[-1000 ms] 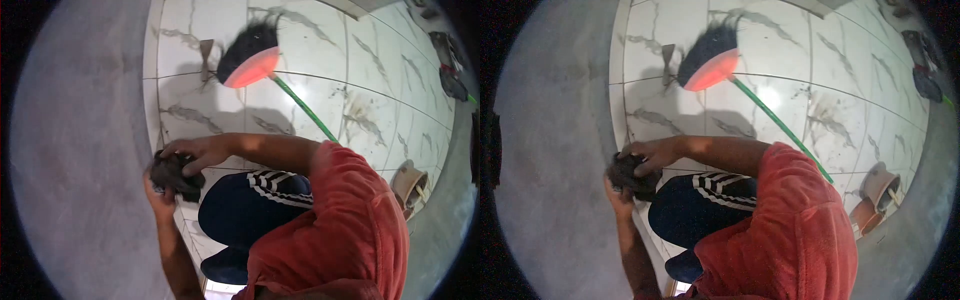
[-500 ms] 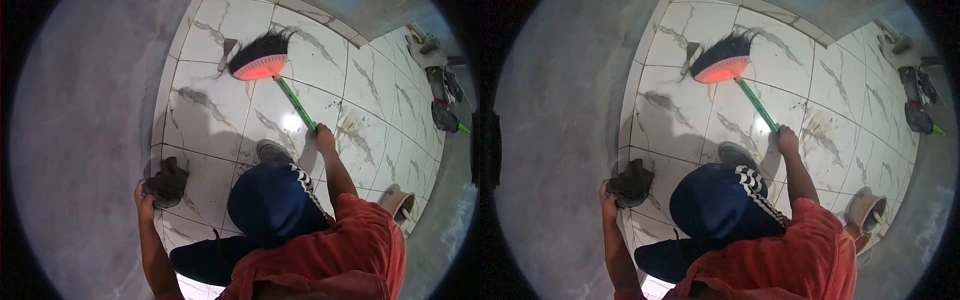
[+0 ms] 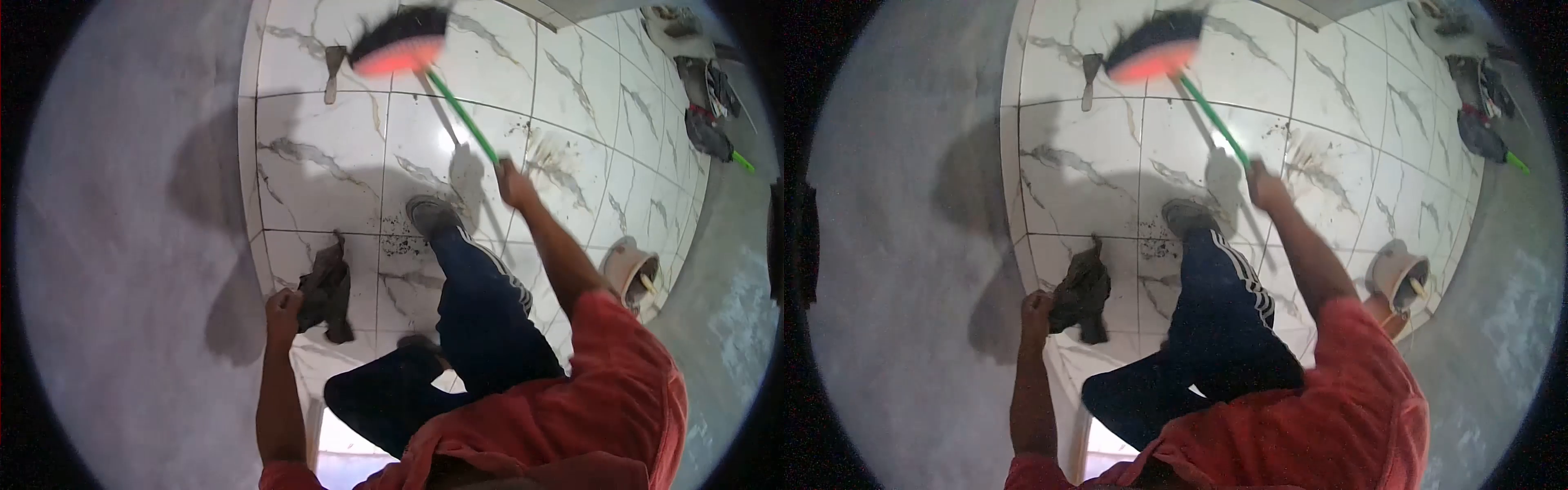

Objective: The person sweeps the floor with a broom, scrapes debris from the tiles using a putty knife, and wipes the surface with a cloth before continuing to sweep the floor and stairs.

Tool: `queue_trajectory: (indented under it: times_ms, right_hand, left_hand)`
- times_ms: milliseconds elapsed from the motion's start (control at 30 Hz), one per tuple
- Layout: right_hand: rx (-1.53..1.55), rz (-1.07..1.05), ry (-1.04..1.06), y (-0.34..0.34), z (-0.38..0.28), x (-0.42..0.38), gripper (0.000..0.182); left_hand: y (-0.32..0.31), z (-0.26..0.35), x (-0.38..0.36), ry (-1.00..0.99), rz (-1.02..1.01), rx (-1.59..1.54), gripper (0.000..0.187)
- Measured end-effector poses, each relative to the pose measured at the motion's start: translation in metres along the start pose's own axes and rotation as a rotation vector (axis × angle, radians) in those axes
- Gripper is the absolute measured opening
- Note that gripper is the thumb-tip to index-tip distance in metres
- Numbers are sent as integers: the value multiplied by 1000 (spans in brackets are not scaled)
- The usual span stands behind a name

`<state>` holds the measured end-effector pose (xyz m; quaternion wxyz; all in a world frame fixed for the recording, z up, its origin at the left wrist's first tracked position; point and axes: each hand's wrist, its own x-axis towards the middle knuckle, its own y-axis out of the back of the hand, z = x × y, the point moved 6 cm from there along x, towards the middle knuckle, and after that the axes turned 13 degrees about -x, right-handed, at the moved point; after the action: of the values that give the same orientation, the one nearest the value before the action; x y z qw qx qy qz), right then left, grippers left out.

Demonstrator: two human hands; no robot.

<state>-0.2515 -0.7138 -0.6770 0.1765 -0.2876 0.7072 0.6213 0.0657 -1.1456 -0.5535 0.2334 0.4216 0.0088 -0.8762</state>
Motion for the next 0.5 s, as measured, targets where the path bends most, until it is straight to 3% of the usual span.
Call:
queue_trajectory:
  times_ms: [100,133,200,233,300,333,367,433,467,500]
  right_hand:
    - [-38,-350,-237,-21,59,-169,37]
    - [-109,-17,123,-39,81,-227,33]
    - [-128,-469,-161,-6,86,-308,32]
    - [-109,-479,-173,23,75,-316,32]
    - [166,-352,-396,97,52,-325,29]
    - [78,-295,-392,105,54,-315,29]
    - [139,-49,-297,106,61,-291,30]
    - [202,37,-339,147,53,-192,32]
    - [173,-55,-442,153,58,-142,30]
    - [152,43,-372,141,74,-99,30]
  left_hand:
    - [-15,45,-22,170,-45,79,23]
    - [-22,59,-28,187,-52,98,23]
    - [-39,94,-36,7,-198,511,23]
    - [-40,94,-38,189,-241,516,25]
    - [-52,121,-25,127,-274,649,26]
    - [-61,128,-19,68,-304,756,28]
    - [-60,131,-3,6,-259,803,29]
    - [-92,178,32,-110,-204,899,29]
    - [-91,174,64,-235,-202,887,29]
    - [-92,173,97,-294,-130,979,31]
